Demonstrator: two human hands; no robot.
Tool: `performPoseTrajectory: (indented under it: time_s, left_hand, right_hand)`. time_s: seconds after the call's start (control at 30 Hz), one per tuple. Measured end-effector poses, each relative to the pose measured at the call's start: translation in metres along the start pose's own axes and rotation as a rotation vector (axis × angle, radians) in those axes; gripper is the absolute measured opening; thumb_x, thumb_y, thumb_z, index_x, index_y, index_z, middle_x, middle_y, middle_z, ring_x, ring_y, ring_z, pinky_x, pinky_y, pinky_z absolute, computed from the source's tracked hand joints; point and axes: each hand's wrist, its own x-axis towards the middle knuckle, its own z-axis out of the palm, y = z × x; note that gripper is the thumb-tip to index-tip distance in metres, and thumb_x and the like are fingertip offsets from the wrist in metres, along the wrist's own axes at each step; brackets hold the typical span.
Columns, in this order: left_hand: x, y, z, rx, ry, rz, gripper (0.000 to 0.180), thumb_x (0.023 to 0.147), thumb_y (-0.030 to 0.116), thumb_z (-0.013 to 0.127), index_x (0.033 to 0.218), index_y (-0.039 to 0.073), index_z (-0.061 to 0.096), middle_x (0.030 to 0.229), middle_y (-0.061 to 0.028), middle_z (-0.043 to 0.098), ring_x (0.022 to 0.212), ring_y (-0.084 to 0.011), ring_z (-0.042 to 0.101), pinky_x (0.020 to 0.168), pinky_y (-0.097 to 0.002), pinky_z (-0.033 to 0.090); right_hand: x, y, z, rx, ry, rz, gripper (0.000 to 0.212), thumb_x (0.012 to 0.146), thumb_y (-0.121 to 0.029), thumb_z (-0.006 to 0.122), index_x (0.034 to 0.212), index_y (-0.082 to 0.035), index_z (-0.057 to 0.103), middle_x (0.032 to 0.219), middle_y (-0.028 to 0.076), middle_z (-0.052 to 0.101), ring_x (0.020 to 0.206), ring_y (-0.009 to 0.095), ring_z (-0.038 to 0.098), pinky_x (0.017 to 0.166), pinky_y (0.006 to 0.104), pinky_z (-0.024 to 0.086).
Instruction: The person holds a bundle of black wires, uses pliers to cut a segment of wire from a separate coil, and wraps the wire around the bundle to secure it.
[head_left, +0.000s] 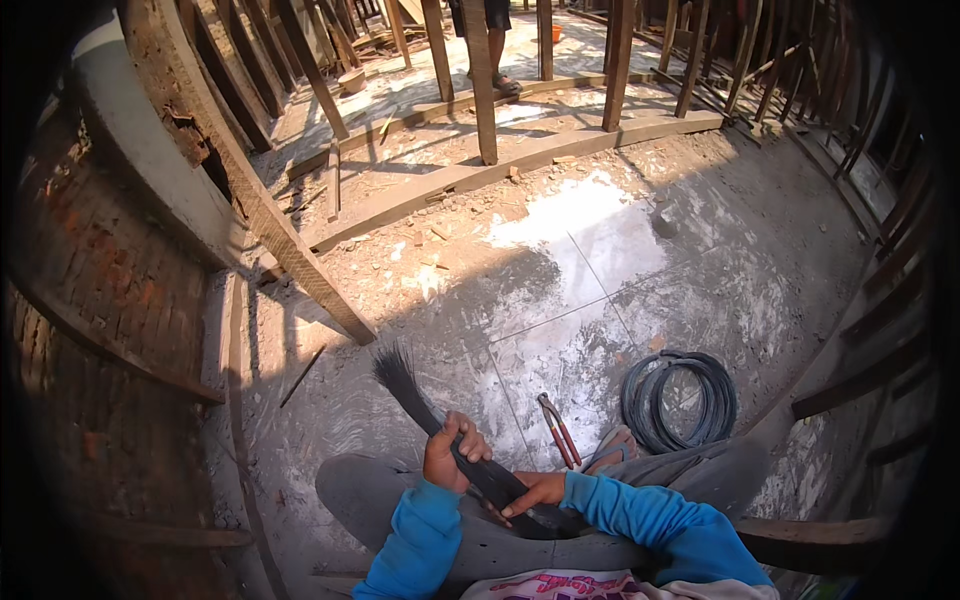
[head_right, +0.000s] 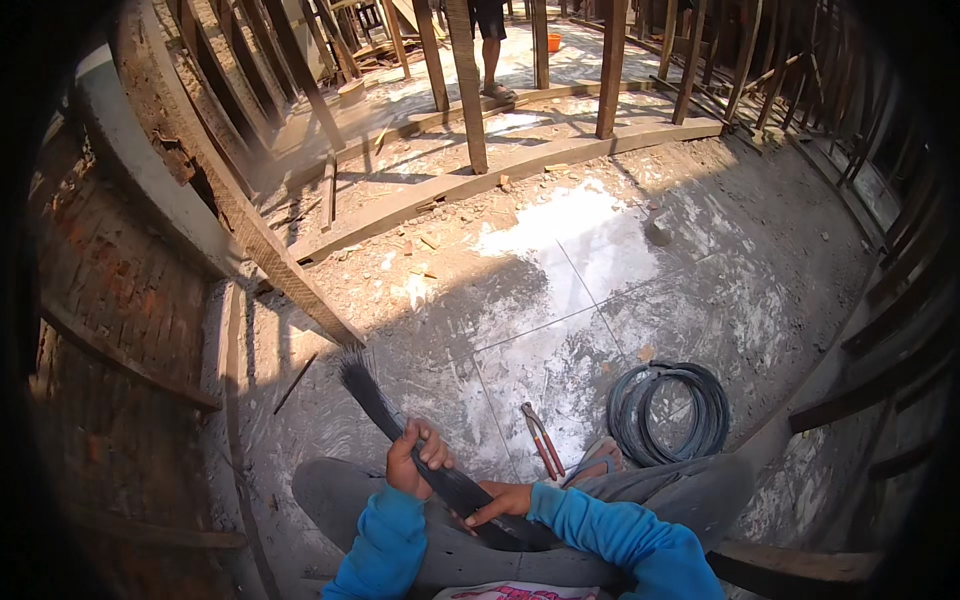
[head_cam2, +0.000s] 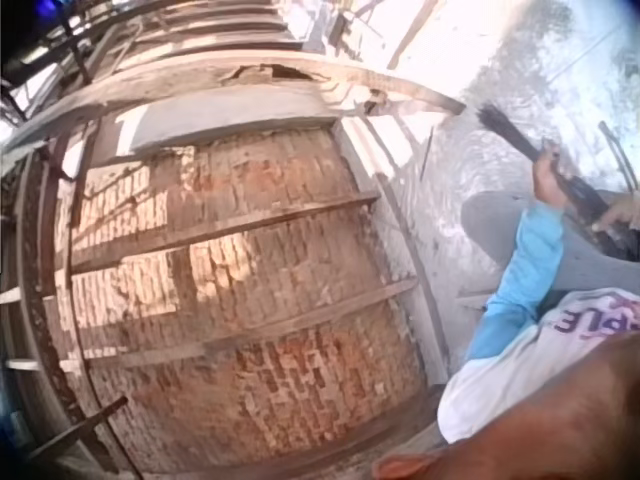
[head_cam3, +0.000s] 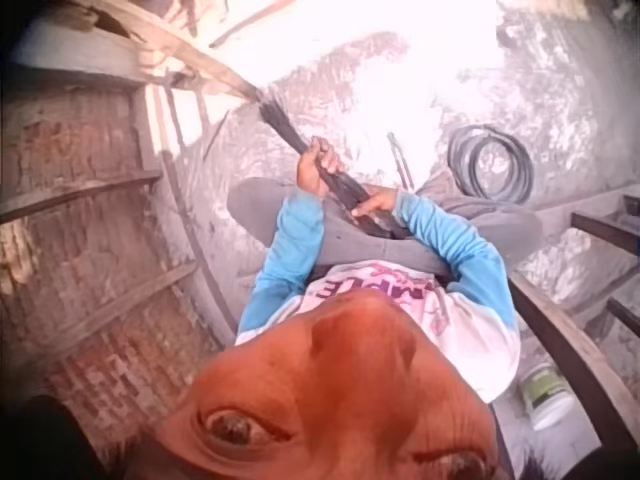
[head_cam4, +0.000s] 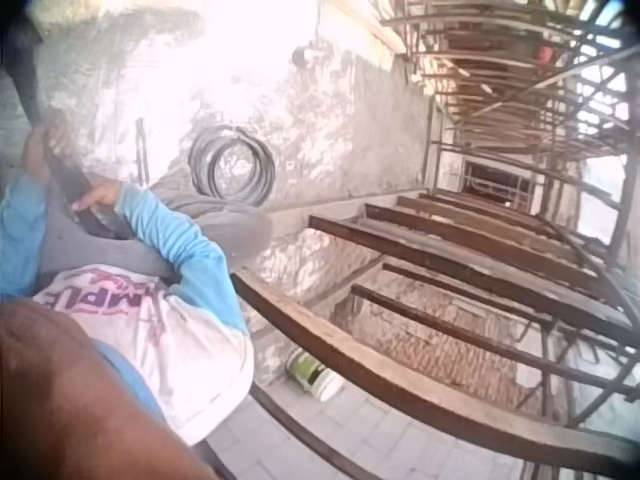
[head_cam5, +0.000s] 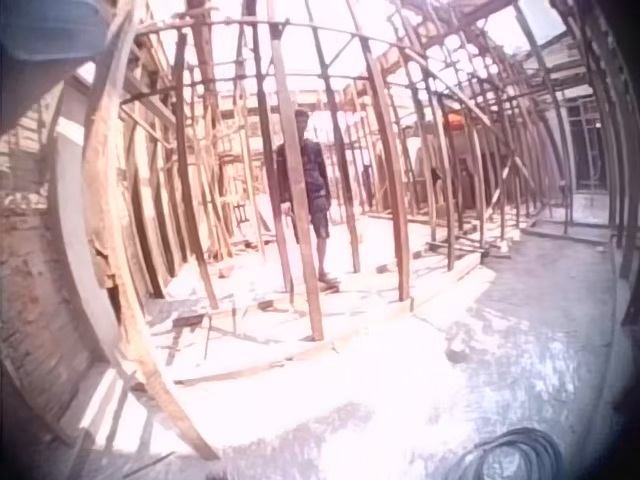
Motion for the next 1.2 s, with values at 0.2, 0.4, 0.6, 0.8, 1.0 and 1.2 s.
performPoseTrajectory:
  time_s: [0.2,0.4,0.6,0.8,1.0,1.2]
  left_hand:
    - [0.009,0.006,0.008,0.056,0.153,-0.037,0.024,0.096,0.034,0.050,0.094,0.010,0.049,0.056,0.0023,0.036,0.051,-0.0115,0.041,0.060,-0.0329,0.042]
    - [0.014,0.009,0.011,0.136,0.244,0.084,0.028,0.094,0.030,0.052,0.106,0.006,0.046,0.056,0.0029,0.036,0.052,-0.0119,0.042,0.061,-0.0339,0.044]
    - [0.019,0.019,-0.003,0.131,0.331,0.270,0.028,0.093,0.029,0.054,0.108,0.006,0.047,0.057,0.0033,0.037,0.053,-0.0124,0.045,0.063,-0.0339,0.045]
    - [0.006,0.031,0.004,0.003,0.171,0.215,0.027,0.093,0.026,0.055,0.105,0.002,0.049,0.056,0.0012,0.038,0.052,-0.0135,0.044,0.061,-0.0352,0.046]
    - [-0.017,0.042,0.018,0.246,0.021,0.046,0.033,0.092,0.023,0.055,0.108,-0.004,0.046,0.057,-0.0011,0.040,0.053,-0.0142,0.046,0.061,-0.0368,0.047]
    - [-0.038,0.045,0.000,0.130,0.024,0.067,0.029,0.093,0.020,0.052,0.107,-0.004,0.046,0.056,-0.0007,0.037,0.051,-0.0147,0.045,0.058,-0.0359,0.046]
  right_hand:
    - [0.001,-0.001,-0.003,0.097,0.025,0.016,0.044,0.083,-0.022,0.069,0.118,-0.002,0.051,0.100,0.007,0.059,0.096,0.016,0.057,0.086,0.0295,0.041]
    - [-0.010,-0.026,-0.018,-0.219,0.194,0.178,0.065,0.081,-0.036,0.071,0.128,0.000,0.045,0.115,0.011,0.057,0.106,0.021,0.055,0.092,0.0314,0.041]
    - [-0.007,-0.046,-0.003,-0.691,0.599,0.038,0.087,0.072,-0.046,0.077,0.135,0.000,0.039,0.122,0.014,0.053,0.111,0.022,0.051,0.096,0.0319,0.039]
    - [-0.006,-0.026,-0.011,-0.419,0.174,0.058,0.075,0.077,-0.036,0.076,0.133,-0.001,0.041,0.121,0.011,0.053,0.110,0.020,0.050,0.096,0.0308,0.038]
    - [0.020,0.036,0.021,-0.255,0.262,-0.078,0.054,0.086,-0.036,0.067,0.125,-0.003,0.050,0.098,0.002,0.057,0.093,0.012,0.051,0.082,0.0280,0.040]
    - [0.029,0.026,0.037,-0.390,0.284,0.065,0.053,0.087,-0.046,0.063,0.115,-0.002,0.056,0.098,0.005,0.060,0.095,0.015,0.053,0.084,0.0296,0.042]
